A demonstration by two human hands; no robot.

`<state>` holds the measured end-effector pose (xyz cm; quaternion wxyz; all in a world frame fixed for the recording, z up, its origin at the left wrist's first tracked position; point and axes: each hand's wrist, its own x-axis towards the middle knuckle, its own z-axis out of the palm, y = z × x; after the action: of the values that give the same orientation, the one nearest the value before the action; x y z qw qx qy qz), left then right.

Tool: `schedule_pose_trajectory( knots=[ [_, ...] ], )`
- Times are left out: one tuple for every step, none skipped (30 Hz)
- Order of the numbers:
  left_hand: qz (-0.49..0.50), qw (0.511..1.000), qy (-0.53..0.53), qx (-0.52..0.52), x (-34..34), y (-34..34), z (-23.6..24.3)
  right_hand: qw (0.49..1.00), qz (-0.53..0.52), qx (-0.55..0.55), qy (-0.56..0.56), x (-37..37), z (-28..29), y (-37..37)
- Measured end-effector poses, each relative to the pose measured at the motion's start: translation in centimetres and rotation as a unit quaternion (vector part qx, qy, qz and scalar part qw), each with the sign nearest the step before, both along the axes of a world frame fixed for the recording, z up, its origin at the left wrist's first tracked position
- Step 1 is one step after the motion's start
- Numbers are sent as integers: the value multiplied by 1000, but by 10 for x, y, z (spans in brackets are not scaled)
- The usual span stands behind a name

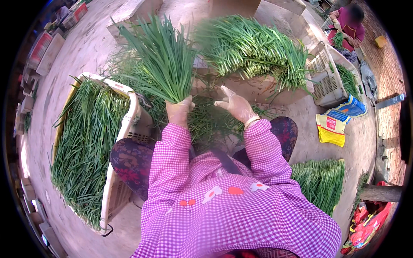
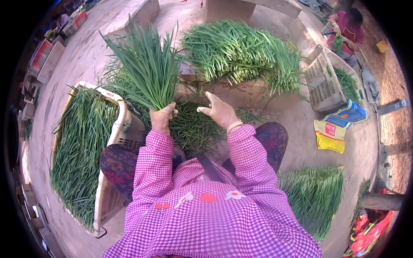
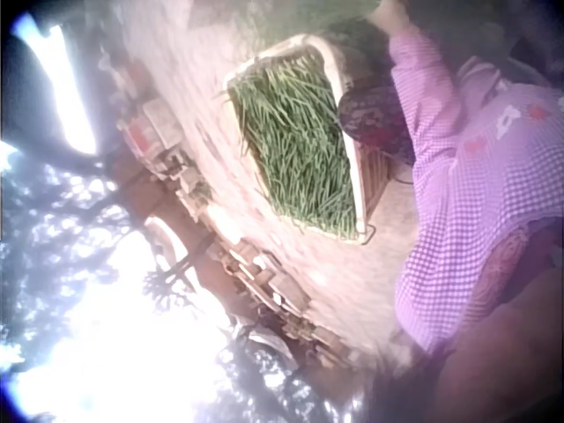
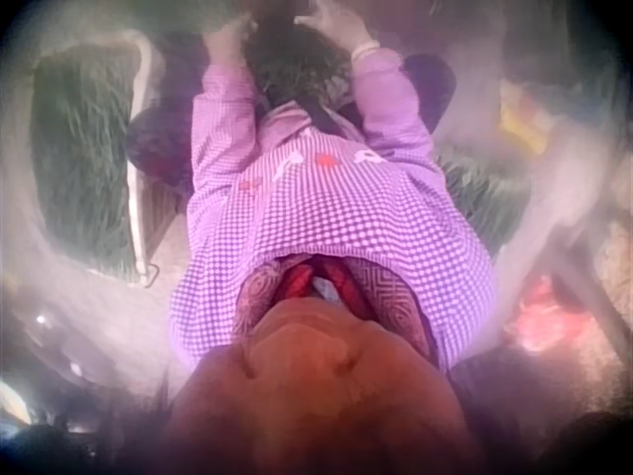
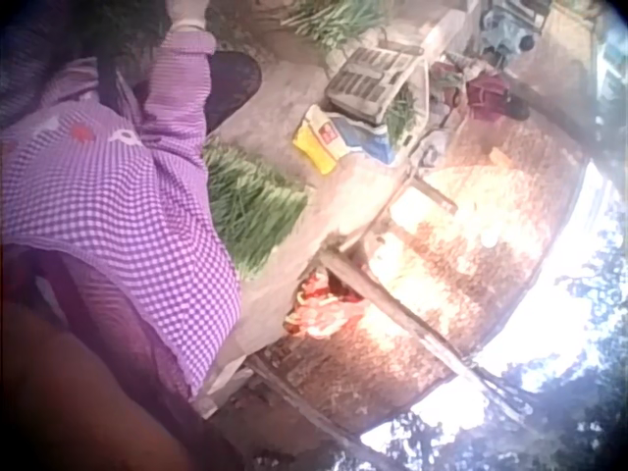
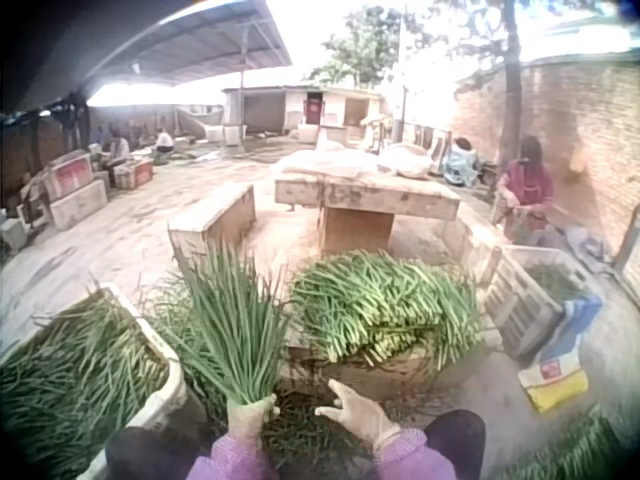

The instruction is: The person gathers handfuls of green vegetable stalks from a pile and ties them into neat bundles by hand.

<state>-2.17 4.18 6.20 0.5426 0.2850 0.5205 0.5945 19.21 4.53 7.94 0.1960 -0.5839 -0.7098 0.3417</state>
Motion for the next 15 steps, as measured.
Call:
schedule_pose_trajectory(
  knots=[
    [6,995,104,-13,1,1,-8,970,22,-66,235,-16,-7,4],
    [13,978,206,-26,1,2,-23,916,31,-89,391,-42,2,-2],
    [20,951,306,-38,4,4,-30,910,73,-67,402,-59,4,2],
    [-11,872,481,-89,17,-14,17,946,94,106,292,-69,-4,11],
    [-48,875,471,-99,18,-18,25,874,91,-100,468,-86,5,12],
    [-34,876,479,-38,17,-19,16,877,86,-62,469,-97,-2,16],
    [-19,874,484,22,15,-20,10,878,81,-25,471,-107,-3,18],
    [56,843,528,80,17,-18,8,866,59,-30,495,-114,-3,19],
    [130,802,567,136,21,-16,9,853,38,-37,519,-122,1,19],
    [202,751,599,191,23,-16,12,839,16,-44,542,-127,6,18],
    [126,796,574,145,22,-21,15,838,-3,-36,544,-128,13,17],
    [48,834,540,101,22,-29,26,838,-23,-26,545,-126,22,16],
    [-31,863,501,55,21,-36,31,837,-44,-15,546,-121,28,16],
    [-24,864,489,115,21,-35,24,832,-3,-129,539,-110,28,22],
    [-19,862,476,175,21,-35,17,830,-12,-120,544,-105,30,25]
  ],
)
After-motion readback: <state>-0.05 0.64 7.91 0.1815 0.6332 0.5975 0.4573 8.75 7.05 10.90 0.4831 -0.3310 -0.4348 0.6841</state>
